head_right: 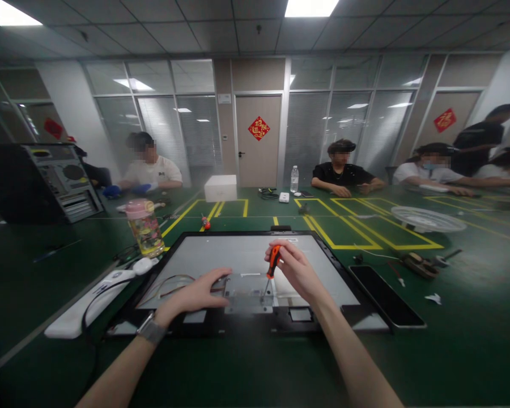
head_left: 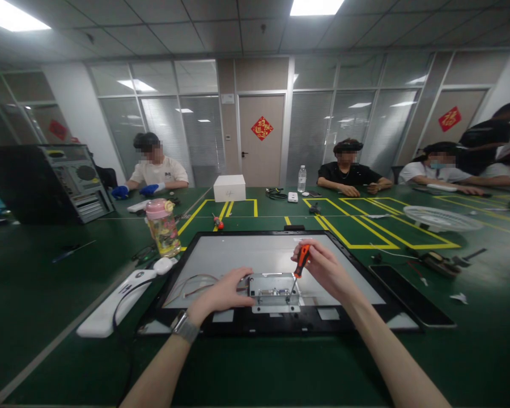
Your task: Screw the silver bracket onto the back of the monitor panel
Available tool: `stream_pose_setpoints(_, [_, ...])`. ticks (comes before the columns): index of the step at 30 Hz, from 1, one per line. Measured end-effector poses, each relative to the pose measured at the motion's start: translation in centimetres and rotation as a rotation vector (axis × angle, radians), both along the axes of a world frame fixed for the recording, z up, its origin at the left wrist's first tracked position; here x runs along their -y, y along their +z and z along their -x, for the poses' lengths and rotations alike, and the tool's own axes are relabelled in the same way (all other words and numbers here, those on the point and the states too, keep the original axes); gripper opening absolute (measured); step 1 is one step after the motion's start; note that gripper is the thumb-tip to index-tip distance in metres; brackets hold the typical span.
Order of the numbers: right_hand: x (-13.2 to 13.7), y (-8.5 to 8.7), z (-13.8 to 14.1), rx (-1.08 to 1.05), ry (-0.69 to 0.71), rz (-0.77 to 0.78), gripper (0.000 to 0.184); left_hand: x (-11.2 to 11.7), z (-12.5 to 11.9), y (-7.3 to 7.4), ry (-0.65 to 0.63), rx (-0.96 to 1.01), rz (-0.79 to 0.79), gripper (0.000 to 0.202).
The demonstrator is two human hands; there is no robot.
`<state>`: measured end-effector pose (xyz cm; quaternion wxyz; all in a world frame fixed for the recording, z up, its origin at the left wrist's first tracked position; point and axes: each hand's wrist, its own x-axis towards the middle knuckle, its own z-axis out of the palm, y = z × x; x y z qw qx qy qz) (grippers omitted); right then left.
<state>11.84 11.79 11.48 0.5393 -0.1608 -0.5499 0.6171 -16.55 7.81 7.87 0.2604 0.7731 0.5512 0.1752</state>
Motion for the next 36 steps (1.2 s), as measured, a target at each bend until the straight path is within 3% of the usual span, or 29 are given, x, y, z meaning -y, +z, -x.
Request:
stream_pose_setpoints(6, [0.05, 0.05, -0.07, 0.024, 0.007, -0.036, 0.020, -0.09, 0.22, -0.32, -0.001, 0.008, -0.005, 0.080])
stream_pose_setpoints(10, [-0.07, -0.02, -0.05, 0.037, -0.009, -0.034, 0.027, -0.05, 0.13, -0.19, -0.001, 0.008, -0.008, 0.079])
stream_pose_setpoints(16, [-0.45, -0.46, 0.36, 0.096, -0.151, -0.088, 0.036, -0.16, 0.06, -0.27, -0.008, 0.006, -0.019, 0.079])
stream_pose_setpoints(21, [-0.57, -0.86, 0.44, 0.115, -0.292, -0.099, 0.031, -0.13, 0.07, -0.36, -0.002, 0.012, -0.013, 0.080])
stream_pose_setpoints(27, [-0.12, -0.56, 0.52, 0.047, -0.177, -0.068, 0.034, 0.06, -0.01, -0.05, 0.005, 0.004, 0.003, 0.081])
stream_pose_setpoints(32, [-0.39, -0.87, 0.45, 0.083, -0.291, -0.106, 0.028, 0.14, -0.16, 0.23, 0.010, 0.004, -0.004, 0.079])
stream_pose_setpoints(36, [-0.30, -0.74, 0.47, 0.062, -0.253, -0.096, 0.030, 0.15, -0.25, 0.43, 0.008, 0.005, 0.000, 0.079])
